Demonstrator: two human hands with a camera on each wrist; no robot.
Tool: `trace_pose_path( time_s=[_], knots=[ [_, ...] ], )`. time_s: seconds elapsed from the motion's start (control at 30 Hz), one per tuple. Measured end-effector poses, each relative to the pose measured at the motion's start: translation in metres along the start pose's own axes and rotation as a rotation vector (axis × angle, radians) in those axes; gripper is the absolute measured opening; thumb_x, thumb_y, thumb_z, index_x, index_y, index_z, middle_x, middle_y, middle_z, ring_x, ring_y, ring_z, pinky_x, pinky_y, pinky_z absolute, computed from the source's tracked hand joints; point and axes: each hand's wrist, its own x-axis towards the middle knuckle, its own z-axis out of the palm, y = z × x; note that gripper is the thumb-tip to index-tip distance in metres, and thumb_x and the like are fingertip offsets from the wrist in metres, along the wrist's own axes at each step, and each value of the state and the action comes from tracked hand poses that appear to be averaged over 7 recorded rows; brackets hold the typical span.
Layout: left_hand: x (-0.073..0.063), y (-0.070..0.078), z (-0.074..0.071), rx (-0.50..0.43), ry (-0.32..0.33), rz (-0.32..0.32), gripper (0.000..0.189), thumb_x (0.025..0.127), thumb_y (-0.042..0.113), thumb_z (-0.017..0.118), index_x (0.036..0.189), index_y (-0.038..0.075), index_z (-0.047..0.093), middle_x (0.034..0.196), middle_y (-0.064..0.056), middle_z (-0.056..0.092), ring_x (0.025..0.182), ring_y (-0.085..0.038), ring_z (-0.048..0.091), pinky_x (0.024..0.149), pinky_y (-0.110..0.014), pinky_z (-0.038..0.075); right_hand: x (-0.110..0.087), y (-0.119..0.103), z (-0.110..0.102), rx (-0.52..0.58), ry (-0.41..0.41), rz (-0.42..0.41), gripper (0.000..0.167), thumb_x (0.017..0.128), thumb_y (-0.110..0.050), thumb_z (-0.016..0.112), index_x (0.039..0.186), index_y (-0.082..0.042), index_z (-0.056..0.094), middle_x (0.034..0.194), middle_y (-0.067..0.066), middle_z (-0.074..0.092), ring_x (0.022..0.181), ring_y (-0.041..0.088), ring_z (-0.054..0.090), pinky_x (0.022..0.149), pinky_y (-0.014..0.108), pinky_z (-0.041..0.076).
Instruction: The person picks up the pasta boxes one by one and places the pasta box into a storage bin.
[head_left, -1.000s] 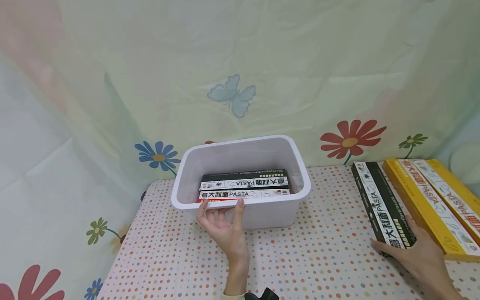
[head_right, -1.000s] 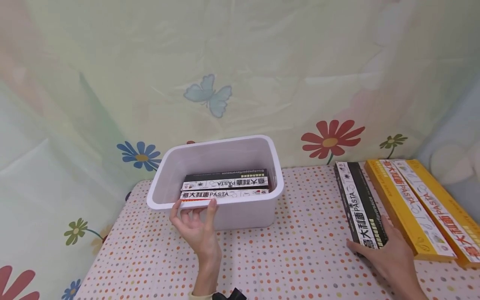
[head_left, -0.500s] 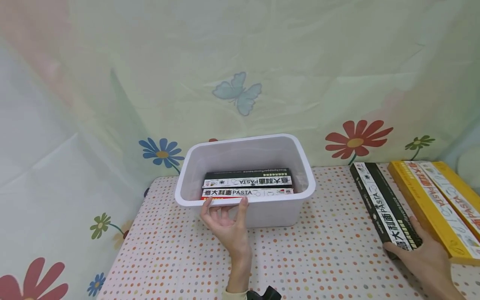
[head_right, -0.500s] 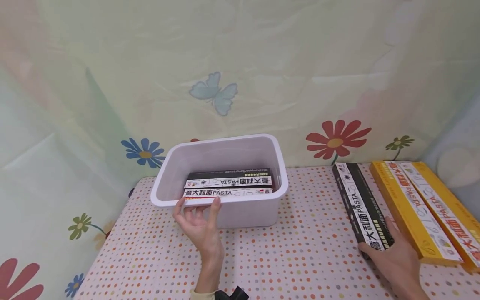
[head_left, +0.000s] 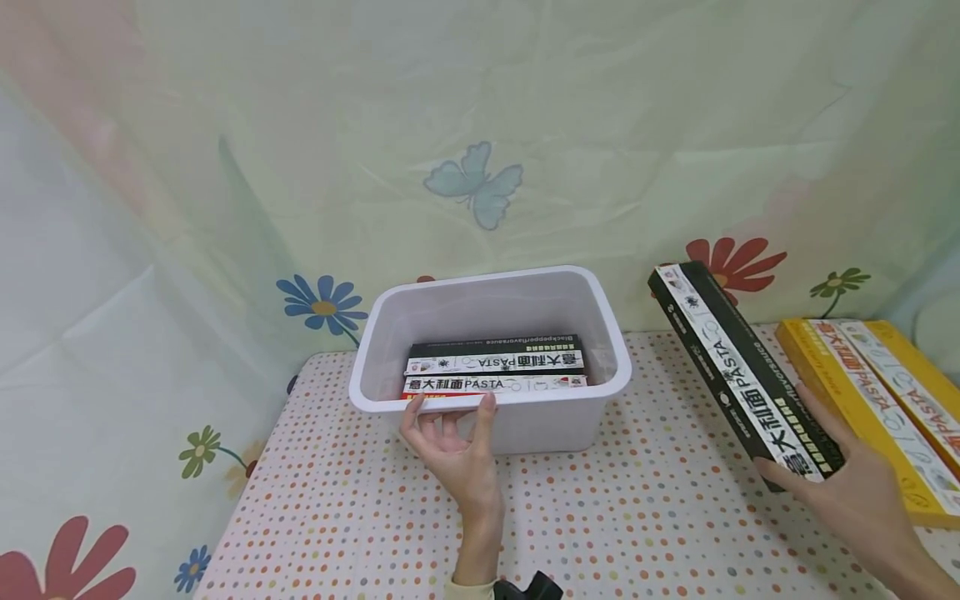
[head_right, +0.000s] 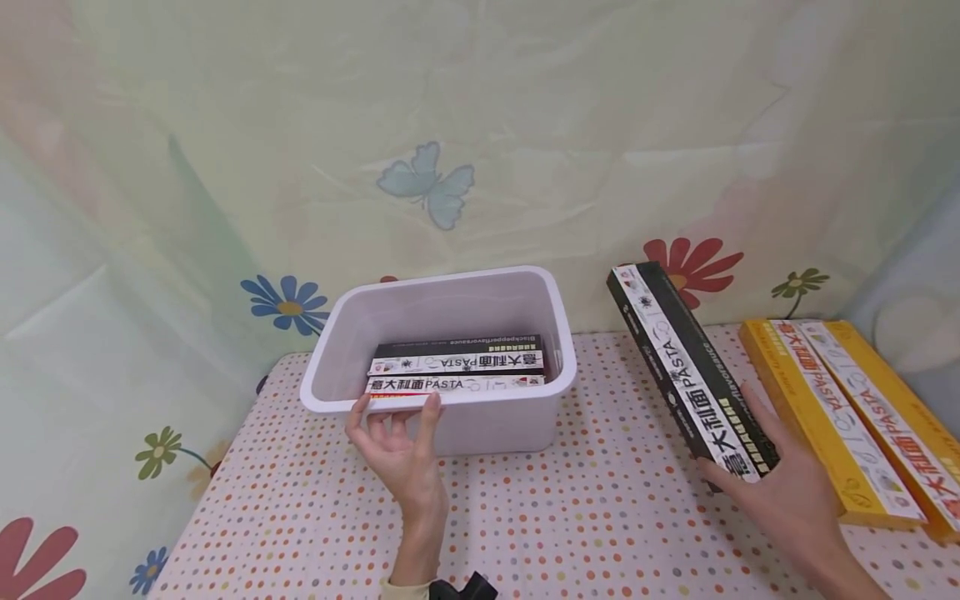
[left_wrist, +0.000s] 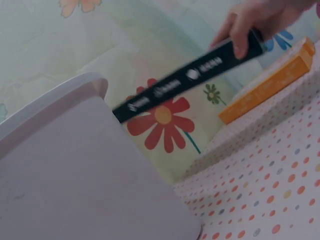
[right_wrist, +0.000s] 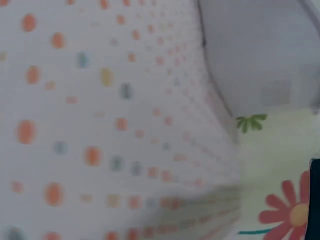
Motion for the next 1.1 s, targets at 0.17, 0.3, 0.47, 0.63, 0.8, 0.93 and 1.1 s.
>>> trace_pose_path(
  time_s=[0.17,0.3,0.47,0.63,0.8,0.93,1.1],
  knots=[
    [0.002,0.0,-0.001,-0.001,0.001,0.004,0.083,0.081,-0.012,0.081,0.144,0.008,0.03,0.15,-0.02,0.046,0.118,-0.038,0.061,0.094,-0.045,0.063,0.008,-0.026,-0.006,0.059,0.021,-0.227,0.112,0.08,-0.011,0.091,0.167,-0.026,0.022,0.151,0.04,0.041,0.093,0.001,0.045,0.059,0.006,0.039],
    [0.002,0.0,-0.001,0.007,0.003,-0.003,0.084,0.081,-0.01,0.082,0.144,0.009,0.03,0.147,-0.018,0.047,0.115,-0.038,0.062,0.093,-0.045,0.064,0.02,-0.049,-0.006,0.097,-0.021,-0.376,0.114,0.074,-0.004,0.093,0.166,-0.025,0.029,0.154,0.035,0.041,0.096,0.0,0.04,0.062,0.007,0.04],
    [0.001,-0.003,-0.002,0.007,0.0,-0.001,0.084,0.08,-0.011,0.082,0.143,0.008,0.031,0.144,-0.019,0.049,0.113,-0.048,0.059,0.092,-0.047,0.063,0.042,-0.082,-0.005,0.137,-0.138,-0.57,0.114,0.068,0.003,0.093,0.164,-0.021,0.036,0.151,0.024,0.049,0.096,0.0,0.047,0.066,0.011,0.047],
    [0.0,-0.005,-0.003,0.011,-0.011,0.01,0.084,0.08,-0.011,0.082,0.143,0.007,0.031,0.147,-0.019,0.048,0.113,-0.042,0.061,0.093,-0.047,0.063,0.072,-0.119,-0.001,0.109,-0.252,-0.808,0.111,0.067,0.003,0.094,0.162,-0.018,0.04,0.152,-0.014,0.05,0.107,0.001,0.052,0.074,0.015,0.052],
    [-0.001,-0.006,-0.003,0.004,-0.011,0.003,0.085,0.079,-0.011,0.082,0.143,0.004,0.03,0.15,-0.018,0.046,0.118,-0.037,0.061,0.094,-0.047,0.062,0.097,-0.154,0.005,0.078,-0.382,-0.959,0.104,0.07,-0.001,0.094,0.16,-0.016,0.045,0.147,0.01,0.059,0.105,0.009,0.056,0.071,0.02,0.055],
    [-0.002,-0.007,-0.002,-0.002,-0.007,0.007,0.084,0.079,-0.011,0.082,0.142,0.004,0.03,0.15,-0.02,0.045,0.12,-0.04,0.06,0.093,-0.048,0.062,0.111,-0.174,0.011,0.036,-0.488,-0.983,0.095,0.072,-0.005,0.092,0.156,-0.012,0.049,0.137,0.014,0.064,0.094,0.016,0.057,0.069,0.023,0.054],
    [-0.002,-0.007,-0.004,0.002,-0.008,0.02,0.083,0.079,-0.011,0.082,0.142,0.004,0.03,0.149,-0.023,0.045,0.119,-0.039,0.061,0.091,-0.048,0.063,0.123,-0.193,0.021,-0.045,-0.639,-0.961,0.094,0.073,-0.015,0.093,0.156,-0.011,0.049,0.136,0.006,0.065,0.104,0.019,0.061,0.083,0.032,0.056]
  ],
)
